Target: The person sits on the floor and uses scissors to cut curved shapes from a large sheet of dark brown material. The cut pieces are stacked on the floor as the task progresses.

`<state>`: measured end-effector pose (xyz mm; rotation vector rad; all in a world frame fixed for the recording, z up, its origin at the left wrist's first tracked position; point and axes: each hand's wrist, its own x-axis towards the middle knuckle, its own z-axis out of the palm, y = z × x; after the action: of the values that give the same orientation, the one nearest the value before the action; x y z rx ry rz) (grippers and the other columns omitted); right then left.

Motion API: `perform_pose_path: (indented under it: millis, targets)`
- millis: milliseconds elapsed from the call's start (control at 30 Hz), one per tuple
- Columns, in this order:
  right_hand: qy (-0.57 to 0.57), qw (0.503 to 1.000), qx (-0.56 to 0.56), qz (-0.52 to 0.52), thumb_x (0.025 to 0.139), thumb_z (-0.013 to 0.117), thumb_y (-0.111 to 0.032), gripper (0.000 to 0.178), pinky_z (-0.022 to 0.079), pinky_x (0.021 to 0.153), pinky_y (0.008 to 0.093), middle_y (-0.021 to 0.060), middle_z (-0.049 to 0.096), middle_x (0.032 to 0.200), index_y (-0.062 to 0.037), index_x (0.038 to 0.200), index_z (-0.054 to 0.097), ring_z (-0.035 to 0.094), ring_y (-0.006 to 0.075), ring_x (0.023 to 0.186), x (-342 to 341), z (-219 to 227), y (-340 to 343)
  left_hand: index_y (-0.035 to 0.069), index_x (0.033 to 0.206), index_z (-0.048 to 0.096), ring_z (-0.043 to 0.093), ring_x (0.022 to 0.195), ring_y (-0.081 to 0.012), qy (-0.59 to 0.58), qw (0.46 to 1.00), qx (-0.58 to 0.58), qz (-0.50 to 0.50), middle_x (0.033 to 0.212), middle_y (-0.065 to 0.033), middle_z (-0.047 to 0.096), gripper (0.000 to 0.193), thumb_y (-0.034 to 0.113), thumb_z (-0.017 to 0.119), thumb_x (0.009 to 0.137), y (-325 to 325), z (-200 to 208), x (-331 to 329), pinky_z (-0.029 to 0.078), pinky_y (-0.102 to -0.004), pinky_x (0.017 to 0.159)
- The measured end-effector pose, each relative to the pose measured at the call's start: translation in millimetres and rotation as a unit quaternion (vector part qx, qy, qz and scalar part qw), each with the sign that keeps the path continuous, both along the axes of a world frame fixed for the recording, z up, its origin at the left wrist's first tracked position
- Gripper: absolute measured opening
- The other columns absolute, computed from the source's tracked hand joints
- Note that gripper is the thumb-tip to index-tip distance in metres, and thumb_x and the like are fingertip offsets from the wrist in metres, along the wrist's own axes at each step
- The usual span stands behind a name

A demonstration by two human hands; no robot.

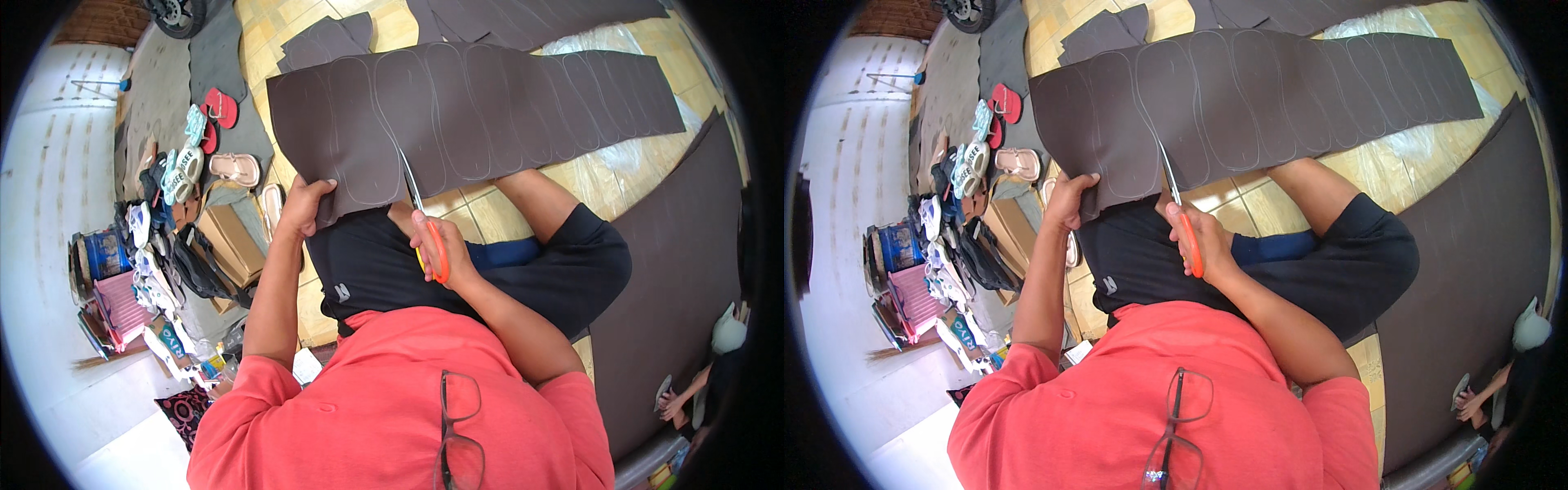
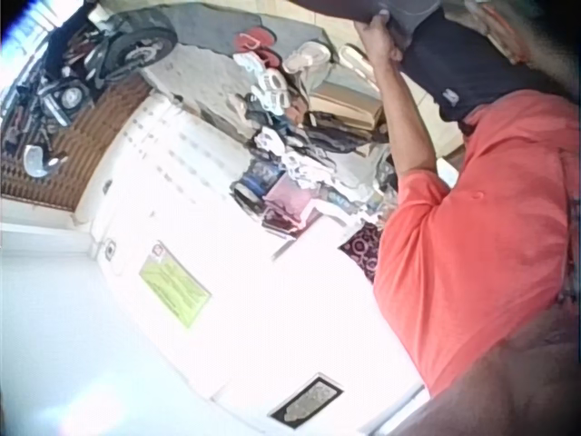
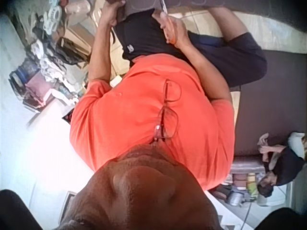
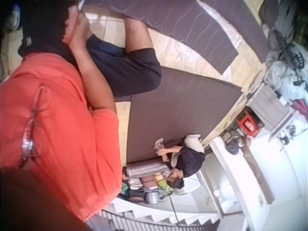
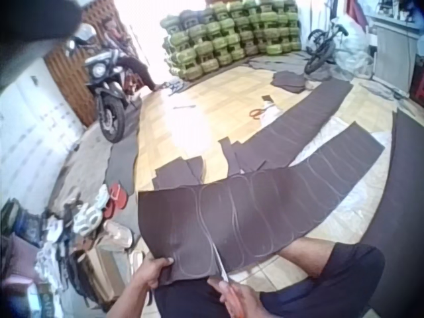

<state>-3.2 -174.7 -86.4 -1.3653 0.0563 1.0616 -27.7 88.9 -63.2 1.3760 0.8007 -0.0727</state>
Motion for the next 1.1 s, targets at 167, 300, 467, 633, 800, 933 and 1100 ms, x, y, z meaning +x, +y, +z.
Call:
perform_pose_path:
  millis: [167,300,467,633,800,933,1100]
  targets:
    - [-0.011,1.0,0.017,-0.023,0.096,0.044,-0.056,0.061,0.038,0.032,0.0246,0.0018,0.042,0.05,0.0001,0.073,0.053,0.042,0.0106,0.035,1.7,1.1,8.8,0.001,0.121,0.046,0.061,0.054,-0.0207,0.02,1.0,0.0,0.006,0.087,-0.0111,0.06,0.044,0.004,0.06,0.08,-3.9,7.3,-10.8,0.051,-0.0325,0.039]
    - [-0.025,0.999,0.021,0.009,0.097,0.044,-0.054,0.059,0.038,0.033,0.0243,0.0012,0.041,0.049,-0.0007,0.072,0.052,0.043,0.0104,0.035,7.5,-0.8,7.6,0.002,0.121,0.046,0.061,0.055,-0.0196,0.004,1.0,-0.007,0.015,0.088,-0.0105,0.06,0.045,0.006,0.061,0.08,-10.7,14.3,-17.4,0.049,-0.031,0.037]
    - [-0.025,0.997,0.041,0.058,0.092,0.047,-0.062,0.066,0.038,0.034,0.0246,0.0015,0.043,0.052,0.0008,0.074,0.055,0.045,0.0104,0.037,16.3,0.2,-6.5,0.0,0.121,0.046,0.061,0.059,-0.0205,0.031,0.999,-0.018,-0.007,0.09,-0.0119,0.06,0.043,0.004,0.059,0.08,0.7,17.8,-23.9,0.05,-0.0318,0.04]
    - [-0.057,0.995,0.066,0.05,0.093,0.047,-0.06,0.064,0.038,0.035,0.0239,0.001,0.043,0.052,0.0001,0.075,0.055,0.045,0.0094,0.039,26.0,8.2,4.2,-0.002,0.119,0.048,0.06,0.053,-0.02,0.032,0.999,-0.022,0.02,0.084,-0.0117,0.061,0.042,0.005,0.06,0.079,-11.1,28.0,-31.6,0.047,-0.0295,0.036]
    - [-0.05,0.996,0.04,0.065,0.093,0.051,-0.058,0.06,0.039,0.037,0.0239,0.001,0.044,0.053,-0.0008,0.077,0.055,0.044,0.0087,0.04,28.8,10.1,5.5,-0.002,0.116,0.049,0.059,0.05,-0.0197,0.035,0.999,-0.023,0.018,0.08,-0.0121,0.06,0.04,0.005,0.061,0.078,-12.8,40.2,-33.6,0.045,-0.0298,0.034]
    - [-0.053,0.997,0.017,0.058,0.093,0.052,-0.056,0.056,0.04,0.038,0.0242,0.0011,0.045,0.053,-0.0016,0.078,0.055,0.044,0.0085,0.041,18.2,22.2,9.0,-0.002,0.114,0.049,0.057,0.046,-0.0199,0.025,0.998,-0.044,0.022,0.077,-0.0123,0.06,0.04,0.006,0.062,0.077,-11.6,43.2,-39.6,0.043,-0.0298,0.032]
    - [-0.086,0.995,0.058,0.004,0.097,0.048,-0.05,0.052,0.039,0.037,0.0239,0.0014,0.045,0.054,-0.0018,0.076,0.053,0.044,0.0084,0.039,14.6,16.4,27.6,-0.002,0.117,0.047,0.057,0.047,-0.0203,0.048,0.996,-0.076,-0.012,0.081,-0.0135,0.061,0.041,0.006,0.061,0.079,-21.1,53.6,-48.8,0.046,-0.0308,0.035]
